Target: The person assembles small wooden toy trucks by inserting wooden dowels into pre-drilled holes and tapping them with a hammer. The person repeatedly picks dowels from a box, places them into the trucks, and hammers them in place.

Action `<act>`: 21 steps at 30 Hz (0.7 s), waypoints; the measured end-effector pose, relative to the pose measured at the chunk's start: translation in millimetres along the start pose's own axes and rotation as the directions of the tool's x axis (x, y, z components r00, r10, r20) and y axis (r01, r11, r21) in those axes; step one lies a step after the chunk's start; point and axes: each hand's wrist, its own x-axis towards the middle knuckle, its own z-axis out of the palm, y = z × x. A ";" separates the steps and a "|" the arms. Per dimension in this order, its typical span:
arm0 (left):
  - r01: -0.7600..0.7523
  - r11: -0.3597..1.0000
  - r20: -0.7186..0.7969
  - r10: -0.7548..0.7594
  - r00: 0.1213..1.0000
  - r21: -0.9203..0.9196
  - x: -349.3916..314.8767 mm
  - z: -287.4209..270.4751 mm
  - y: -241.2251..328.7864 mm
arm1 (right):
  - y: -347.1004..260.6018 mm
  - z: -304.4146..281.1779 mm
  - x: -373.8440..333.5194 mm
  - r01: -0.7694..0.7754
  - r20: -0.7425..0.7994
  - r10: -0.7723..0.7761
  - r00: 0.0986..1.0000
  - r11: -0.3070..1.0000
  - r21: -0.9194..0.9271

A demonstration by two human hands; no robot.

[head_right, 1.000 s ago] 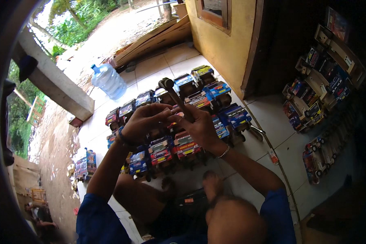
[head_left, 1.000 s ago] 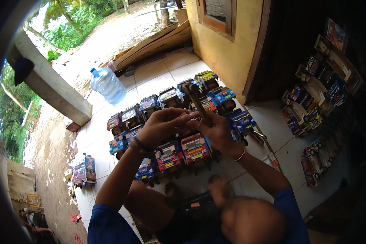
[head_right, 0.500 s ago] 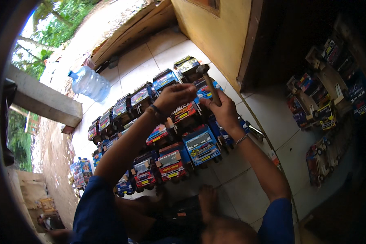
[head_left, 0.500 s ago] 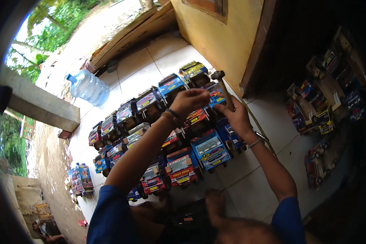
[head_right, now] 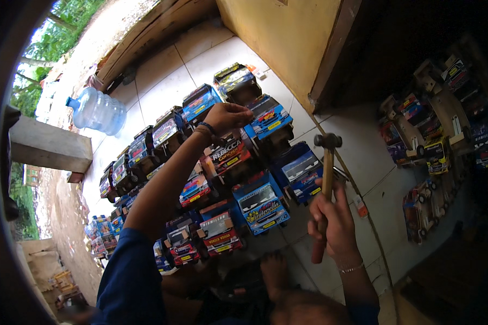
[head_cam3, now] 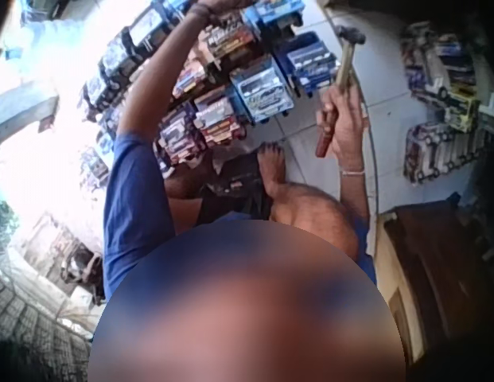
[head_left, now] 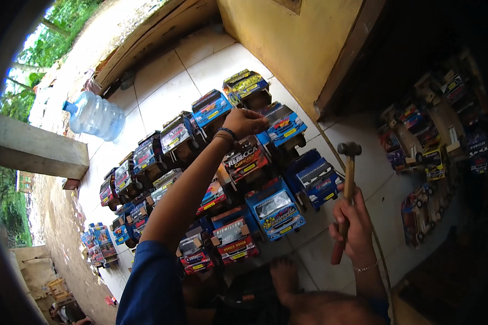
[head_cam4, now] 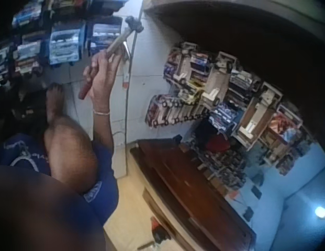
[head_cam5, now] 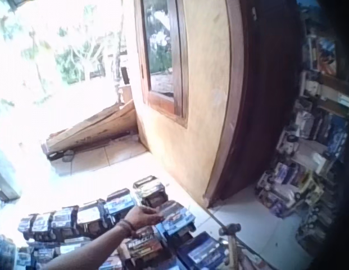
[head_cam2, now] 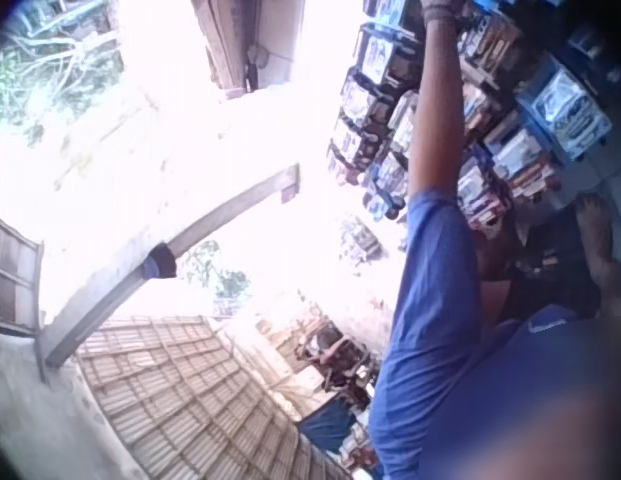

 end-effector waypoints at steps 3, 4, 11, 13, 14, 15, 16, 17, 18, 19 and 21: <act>0.021 1.000 0.017 -0.021 1.000 -0.015 3.0 -2.6 -3.3 | 8.4 -10.8 -27.6 -0.090 0.070 0.082 0.994 0.990 0.112; 0.017 1.000 0.022 -0.017 1.000 -0.023 3.8 -3.7 -3.8 | 12.4 -11.4 -35.0 -0.121 0.102 0.106 0.989 0.979 0.164; 0.016 0.992 0.038 -0.011 0.999 -0.127 -0.2 -4.7 -7.9 | 22.9 -19.2 -71.8 -0.414 0.376 0.325 0.868 0.892 0.184; 0.006 0.993 0.050 0.000 0.999 -0.122 -1.0 -5.3 -8.9 | 25.0 -18.4 -75.6 -0.502 0.414 0.397 0.819 0.845 0.183; -0.006 0.992 0.058 0.013 0.998 -0.127 -0.8 -5.6 -9.4 | 24.9 -18.7 -74.3 -0.470 0.371 0.403 0.837 0.876 0.106; -0.006 0.994 0.055 0.012 0.998 -0.105 -0.5 -5.5 -10.2 | 24.9 -18.8 -71.5 -0.439 0.326 0.407 0.853 0.898 0.028; -0.014 0.996 0.056 0.019 0.998 -0.091 0.6 -5.3 -10.3 | 23.3 -19.1 -67.1 -0.407 0.281 0.405 0.870 0.912 -0.053; -0.020 0.997 0.057 0.024 0.998 -0.078 1.5 -5.0 -10.7 | 22.2 -19.4 -59.2 -0.306 0.191 0.342 0.920 0.932 -0.193; -0.018 0.997 0.044 0.021 0.999 -0.069 1.5 -4.3 -11.6 | 23.9 -17.5 -47.1 -0.211 0.111 0.261 0.959 0.918 -0.335; -0.018 0.998 0.032 0.020 0.999 -0.057 2.0 -3.8 -11.8 | 24.0 -16.3 -35.2 -0.121 0.044 0.160 0.986 0.872 -0.475; -0.021 0.999 0.025 0.022 0.999 -0.038 3.4 -4.2 -11.0 | 11.3 -23.3 -4.3 0.235 0.155 -0.176 0.972 0.702 -0.673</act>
